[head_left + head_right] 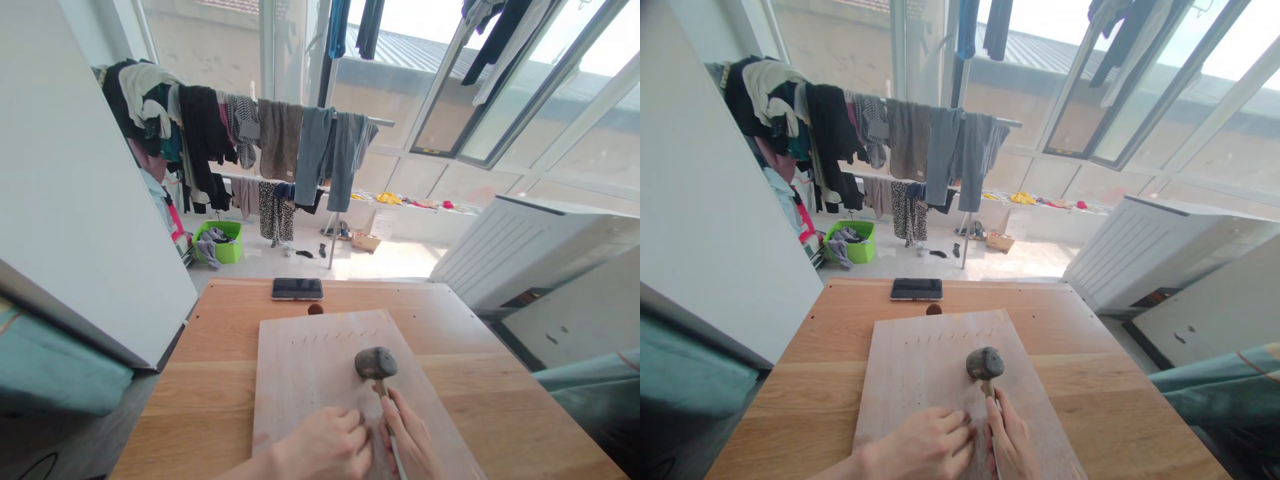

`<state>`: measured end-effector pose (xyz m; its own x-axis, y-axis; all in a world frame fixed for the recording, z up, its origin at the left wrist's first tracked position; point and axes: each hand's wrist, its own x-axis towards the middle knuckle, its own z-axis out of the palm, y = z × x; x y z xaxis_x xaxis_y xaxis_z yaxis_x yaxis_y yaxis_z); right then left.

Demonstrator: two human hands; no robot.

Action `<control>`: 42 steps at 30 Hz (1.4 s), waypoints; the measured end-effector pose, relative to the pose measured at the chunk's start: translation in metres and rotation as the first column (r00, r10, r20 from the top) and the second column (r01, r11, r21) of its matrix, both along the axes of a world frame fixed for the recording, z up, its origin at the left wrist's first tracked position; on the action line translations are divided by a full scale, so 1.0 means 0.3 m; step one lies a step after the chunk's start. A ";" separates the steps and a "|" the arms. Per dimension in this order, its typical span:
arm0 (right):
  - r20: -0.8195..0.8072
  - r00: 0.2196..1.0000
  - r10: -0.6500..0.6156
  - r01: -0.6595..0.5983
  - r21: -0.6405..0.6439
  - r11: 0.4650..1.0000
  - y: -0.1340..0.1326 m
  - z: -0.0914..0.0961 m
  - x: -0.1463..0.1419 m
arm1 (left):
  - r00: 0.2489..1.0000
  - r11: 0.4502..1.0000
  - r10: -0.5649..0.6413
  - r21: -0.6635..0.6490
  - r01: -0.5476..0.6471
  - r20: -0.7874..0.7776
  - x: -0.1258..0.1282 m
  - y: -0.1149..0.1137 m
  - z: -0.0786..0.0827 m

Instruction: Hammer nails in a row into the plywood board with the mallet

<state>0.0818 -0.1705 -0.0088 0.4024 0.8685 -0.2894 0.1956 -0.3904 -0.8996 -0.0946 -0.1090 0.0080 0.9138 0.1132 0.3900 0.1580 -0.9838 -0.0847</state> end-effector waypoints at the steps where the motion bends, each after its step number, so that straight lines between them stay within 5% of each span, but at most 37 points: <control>1: -0.014 1.000 -0.005 0.005 -0.004 1.000 0.000 0.003 -0.001 | 1.000 1.000 -0.023 0.008 0.023 0.011 -0.003 0.004 0.010; 6: -0.061 0.998 -0.011 0.011 -0.001 1.000 0.001 0.005 0.000 | 0.996 0.996 -0.073 0.064 0.069 0.055 -0.003 0.013 0.044; 14: -0.074 0.997 0.015 -0.014 0.008 1.000 0.004 -0.019 0.024 | 0.995 0.990 -0.063 0.131 0.052 0.078 0.060 -0.003 0.011; 20: -0.066 0.998 -0.012 0.013 0.009 1.000 0.001 -0.008 0.015 | 0.999 0.991 -0.030 -0.131 0.027 -0.024 -0.028 0.067 0.091; 22: -0.070 0.998 -0.003 0.002 -0.019 1.000 0.001 -0.003 0.017 | 0.996 0.939 0.092 -0.333 -0.083 0.010 -0.096 0.134 0.103; 25: -0.095 0.995 0.031 -0.036 -0.054 0.998 0.001 0.006 0.020 | 0.897 0.716 0.406 -0.670 -0.196 0.172 -0.199 0.244 0.080; 27: -0.095 0.995 0.021 -0.025 -0.038 0.999 0.002 0.011 0.017 | 0.767 0.612 0.592 -0.758 -0.227 0.248 -0.253 0.299 0.045; 30: -0.066 0.998 -0.021 0.022 0.003 1.000 0.003 0.017 0.008 | 0.684 0.501 0.698 -0.827 -0.255 0.212 -0.296 0.337 -0.008; 33: -0.047 0.999 -0.011 0.010 -0.021 1.000 0.004 0.020 0.014 | 0.676 0.461 0.710 -0.856 -0.236 0.196 -0.300 0.336 -0.038; 42: -0.071 0.991 0.116 -0.115 0.018 0.993 0.040 0.024 -0.055 | 0.676 0.470 0.706 -0.854 -0.225 0.210 -0.288 0.333 -0.043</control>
<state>0.0653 -0.1585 -0.0016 0.2777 0.9121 -0.3016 0.1734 -0.3564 -0.9181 -0.1811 -0.0091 -0.0048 0.3191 0.9051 0.2811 0.3874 -0.3953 0.8329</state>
